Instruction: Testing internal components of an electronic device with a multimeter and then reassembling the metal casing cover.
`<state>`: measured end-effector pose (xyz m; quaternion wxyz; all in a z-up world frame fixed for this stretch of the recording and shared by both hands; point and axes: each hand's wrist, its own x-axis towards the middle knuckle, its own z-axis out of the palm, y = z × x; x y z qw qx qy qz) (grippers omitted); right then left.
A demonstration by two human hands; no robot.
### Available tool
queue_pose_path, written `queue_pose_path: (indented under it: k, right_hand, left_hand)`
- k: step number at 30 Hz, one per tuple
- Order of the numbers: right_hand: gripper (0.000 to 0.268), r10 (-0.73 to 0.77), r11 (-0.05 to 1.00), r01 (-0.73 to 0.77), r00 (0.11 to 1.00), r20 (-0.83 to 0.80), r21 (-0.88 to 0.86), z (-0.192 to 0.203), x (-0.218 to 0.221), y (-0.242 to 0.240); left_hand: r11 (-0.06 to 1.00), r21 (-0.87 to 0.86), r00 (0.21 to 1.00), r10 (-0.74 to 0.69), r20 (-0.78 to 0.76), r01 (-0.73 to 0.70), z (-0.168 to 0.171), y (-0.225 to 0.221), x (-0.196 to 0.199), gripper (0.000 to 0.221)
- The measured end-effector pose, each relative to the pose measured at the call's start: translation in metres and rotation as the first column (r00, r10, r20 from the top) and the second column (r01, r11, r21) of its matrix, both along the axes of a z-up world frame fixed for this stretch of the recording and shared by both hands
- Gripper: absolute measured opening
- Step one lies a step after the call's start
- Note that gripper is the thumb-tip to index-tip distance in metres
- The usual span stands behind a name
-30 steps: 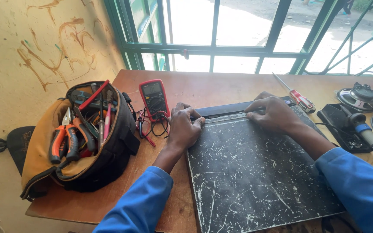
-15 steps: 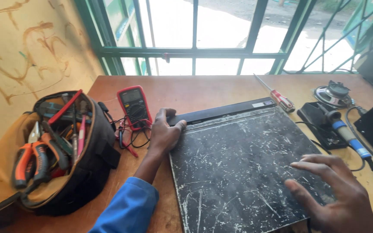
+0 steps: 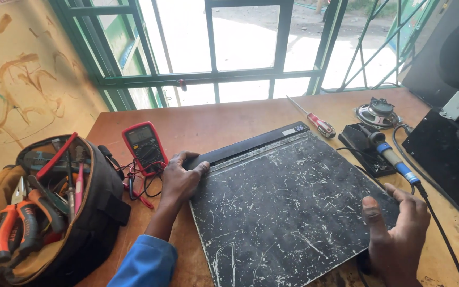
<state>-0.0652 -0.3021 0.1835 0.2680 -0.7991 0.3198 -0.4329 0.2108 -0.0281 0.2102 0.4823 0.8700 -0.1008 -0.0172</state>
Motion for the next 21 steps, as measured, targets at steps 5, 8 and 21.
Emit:
queue_pose_path:
  k: [5,8,21]
  right_hand:
    - [0.046,0.050,0.998,-0.049,0.998,0.032,-0.030,0.000,0.010,-0.021]
    - [0.042,0.077,0.997,-0.076,0.997,0.011,-0.028,0.002,0.016,-0.037]
    - [0.038,0.360,0.924,-0.344,0.930,-0.076,0.166,0.031,0.074,-0.071]
  left_hand:
    - [0.999,-0.019,0.998,0.036,-0.058,-0.037,0.009,0.007,-0.017,0.040]
    - [0.995,-0.067,0.995,0.066,-0.079,-0.071,0.007,0.014,-0.026,0.030]
    - [0.982,-0.164,0.989,0.071,-0.126,-0.091,-0.001,0.055,-0.091,0.032]
